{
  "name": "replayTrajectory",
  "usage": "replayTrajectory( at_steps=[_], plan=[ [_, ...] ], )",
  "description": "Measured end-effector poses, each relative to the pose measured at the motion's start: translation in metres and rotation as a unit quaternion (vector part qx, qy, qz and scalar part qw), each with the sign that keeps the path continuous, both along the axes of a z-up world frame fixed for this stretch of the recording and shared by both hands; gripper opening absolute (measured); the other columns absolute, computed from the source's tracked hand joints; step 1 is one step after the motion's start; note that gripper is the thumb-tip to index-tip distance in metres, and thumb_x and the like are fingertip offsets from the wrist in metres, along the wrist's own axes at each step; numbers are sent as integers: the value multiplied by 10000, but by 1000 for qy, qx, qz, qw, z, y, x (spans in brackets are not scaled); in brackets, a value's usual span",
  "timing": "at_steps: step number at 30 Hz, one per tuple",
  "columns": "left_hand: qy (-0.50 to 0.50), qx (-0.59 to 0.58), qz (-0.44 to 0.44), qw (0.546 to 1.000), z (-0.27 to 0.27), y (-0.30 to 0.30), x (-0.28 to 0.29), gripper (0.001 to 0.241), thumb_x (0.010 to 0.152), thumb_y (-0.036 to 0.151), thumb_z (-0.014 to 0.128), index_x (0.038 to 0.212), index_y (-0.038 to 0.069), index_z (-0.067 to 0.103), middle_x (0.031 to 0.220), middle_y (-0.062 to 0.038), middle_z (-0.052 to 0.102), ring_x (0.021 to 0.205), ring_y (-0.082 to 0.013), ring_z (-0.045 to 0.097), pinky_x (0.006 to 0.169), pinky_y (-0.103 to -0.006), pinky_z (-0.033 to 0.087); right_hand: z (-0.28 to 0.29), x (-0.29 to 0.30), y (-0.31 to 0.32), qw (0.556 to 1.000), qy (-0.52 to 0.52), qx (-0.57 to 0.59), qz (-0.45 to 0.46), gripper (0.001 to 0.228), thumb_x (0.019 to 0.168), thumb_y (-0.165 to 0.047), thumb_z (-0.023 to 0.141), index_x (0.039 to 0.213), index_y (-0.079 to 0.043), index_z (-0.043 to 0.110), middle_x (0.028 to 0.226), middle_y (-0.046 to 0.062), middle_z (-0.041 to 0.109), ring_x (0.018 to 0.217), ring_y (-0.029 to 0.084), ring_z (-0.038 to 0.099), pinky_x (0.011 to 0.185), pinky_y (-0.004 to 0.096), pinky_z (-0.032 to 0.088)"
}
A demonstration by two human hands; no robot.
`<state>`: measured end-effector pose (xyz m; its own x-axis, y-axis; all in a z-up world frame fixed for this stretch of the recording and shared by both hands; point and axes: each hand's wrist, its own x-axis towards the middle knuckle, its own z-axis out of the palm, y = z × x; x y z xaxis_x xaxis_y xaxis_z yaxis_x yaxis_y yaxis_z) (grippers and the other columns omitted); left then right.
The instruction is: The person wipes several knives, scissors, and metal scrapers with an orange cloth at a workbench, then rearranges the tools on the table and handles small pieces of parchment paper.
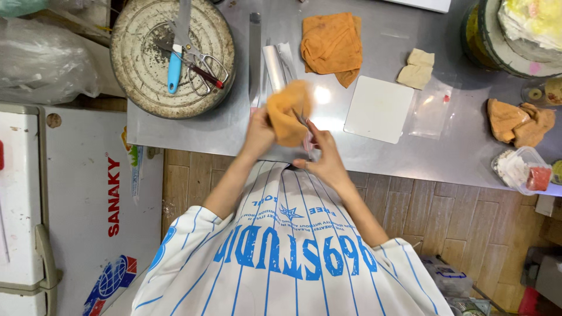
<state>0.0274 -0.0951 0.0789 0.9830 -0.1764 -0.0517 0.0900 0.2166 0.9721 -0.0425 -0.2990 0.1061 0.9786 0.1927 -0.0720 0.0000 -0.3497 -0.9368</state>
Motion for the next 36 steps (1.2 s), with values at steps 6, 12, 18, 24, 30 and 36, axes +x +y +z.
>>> replayTrajectory(
  at_steps=[6,12,18,24,30,36],
  plan=[
    [-107,192,21,975,20,-14,-1,415,872,-17,731,1264,-14,597,1086,-129,725,1001,-186,716,860,-319,570,-4,5,23,998,32,-41,-21,1260,566,-472,970,1625,-144,371,1014,71,473,928,219,467,820,335,466],
    [-111,216,7,970,45,-9,5,292,895,-14,710,1169,-9,610,1011,-127,739,926,-197,751,805,-309,577,5,0,20,998,-14,-57,-30,1333,536,-467,994,1651,-157,333,989,71,455,918,222,450,853,348,438],
    [-121,129,51,983,64,-2,8,355,861,-79,715,1198,-17,622,1113,-84,694,1042,-178,670,914,-299,541,5,-8,12,996,-25,-72,-39,1313,540,-468,990,1633,-131,344,1013,62,482,946,219,479,838,347,478],
    [-123,53,137,981,87,60,38,324,961,-35,771,1244,37,632,1182,-63,703,1062,-148,698,961,-302,606,5,-23,-9,985,169,24,-15,1365,442,-727,843,1579,-100,422,1057,34,550,902,206,564,869,368,524],
    [95,25,-26,995,51,23,8,385,938,7,723,1314,42,649,1133,-64,707,935,-164,616,790,-316,486,-9,-18,0,731,238,599,222,1638,420,-1028,593,1587,78,283,1052,48,534,1019,230,562,975,471,548],
    [43,-99,-30,994,41,-15,-24,476,909,21,770,1340,38,569,1249,-51,653,1138,-153,637,988,-312,551,-23,-18,27,544,268,729,317,1655,439,-1055,505,1581,121,275,1045,62,522,1064,215,546,959,493,573]
  ],
)
